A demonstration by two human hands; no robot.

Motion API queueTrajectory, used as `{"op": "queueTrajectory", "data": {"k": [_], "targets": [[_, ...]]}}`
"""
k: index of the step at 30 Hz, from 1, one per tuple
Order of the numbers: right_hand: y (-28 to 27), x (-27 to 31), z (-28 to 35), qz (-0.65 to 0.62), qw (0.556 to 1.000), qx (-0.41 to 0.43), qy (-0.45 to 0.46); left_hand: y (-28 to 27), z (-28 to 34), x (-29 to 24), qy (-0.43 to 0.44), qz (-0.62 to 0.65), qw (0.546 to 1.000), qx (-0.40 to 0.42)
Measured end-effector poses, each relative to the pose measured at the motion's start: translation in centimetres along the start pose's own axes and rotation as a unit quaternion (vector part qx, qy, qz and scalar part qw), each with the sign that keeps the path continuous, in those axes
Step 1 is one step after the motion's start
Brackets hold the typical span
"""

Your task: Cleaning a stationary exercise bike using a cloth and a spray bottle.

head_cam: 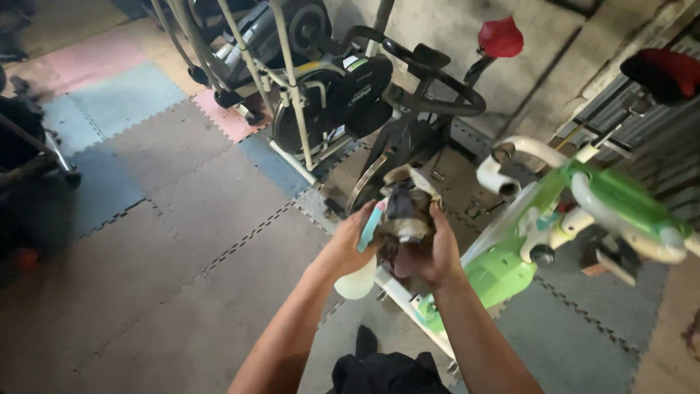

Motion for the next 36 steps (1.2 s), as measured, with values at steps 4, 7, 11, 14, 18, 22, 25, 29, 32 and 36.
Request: {"op": "queueTrajectory", "data": {"k": [4, 7, 11, 14, 18, 22, 25, 29, 32, 36], "targets": [[-2.9, 3.0, -6.0, -0.001, 0.983, -0.182, 0.018, -0.4, -5.4, 2.4, -0.036, 0.013, 0.999, -0.018], [-3.0, 4.9, -8.9, -0.003, 0.976, -0.22, 0.011, -1.2, -8.7, 3.1, -0.051, -0.046, 0.997, -0.045], [-2.9, 9.0, -13.3, 0.123, 0.95, -0.206, -0.201, -3.2, -12.7, 3.6, -0.024, -0.049, 0.994, -0.1], [0.3, 11.8, -15.6, 0.291, 0.86, -0.215, -0.359, -4.2, -16.2, 3.8, 0.041, -0.064, 0.992, -0.103], [5.1, 11.1, -20.0, 0.298, 0.852, -0.042, -0.429, -5.3, -20.0, 3.6, 0.107, -0.05, 0.992, -0.042], [7.3, 10.8, -20.7, 0.43, 0.75, -0.011, -0.502, -6.8, -23.0, 4.8, 0.181, -0.051, 0.981, -0.049], [6.5, 11.9, -21.3, 0.528, 0.643, -0.056, -0.553, -6.2, -25.2, 5.7, 0.204, 0.009, 0.979, 0.018], [6.5, 13.8, -22.2, 0.579, 0.631, -0.112, -0.504, -6.3, -26.2, 4.7, 0.227, 0.091, 0.967, 0.078], [6.3, 13.9, -22.6, 0.584, 0.623, -0.131, -0.504, -6.9, -26.2, 4.5, 0.255, 0.073, 0.962, 0.072], [-0.7, 13.1, -25.1, 0.525, 0.729, -0.23, -0.375, -6.0, -26.3, 6.6, 0.242, 0.099, 0.959, 0.11]]}}
Point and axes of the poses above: each hand's wrist, its own z-axis away from the middle knuckle, its own y-axis out of the palm, x = y × z, the point moved 7 cm from there along -z, towards the middle knuckle, and after that the axes turned 3 degrees about z, right-handed, at the moved point
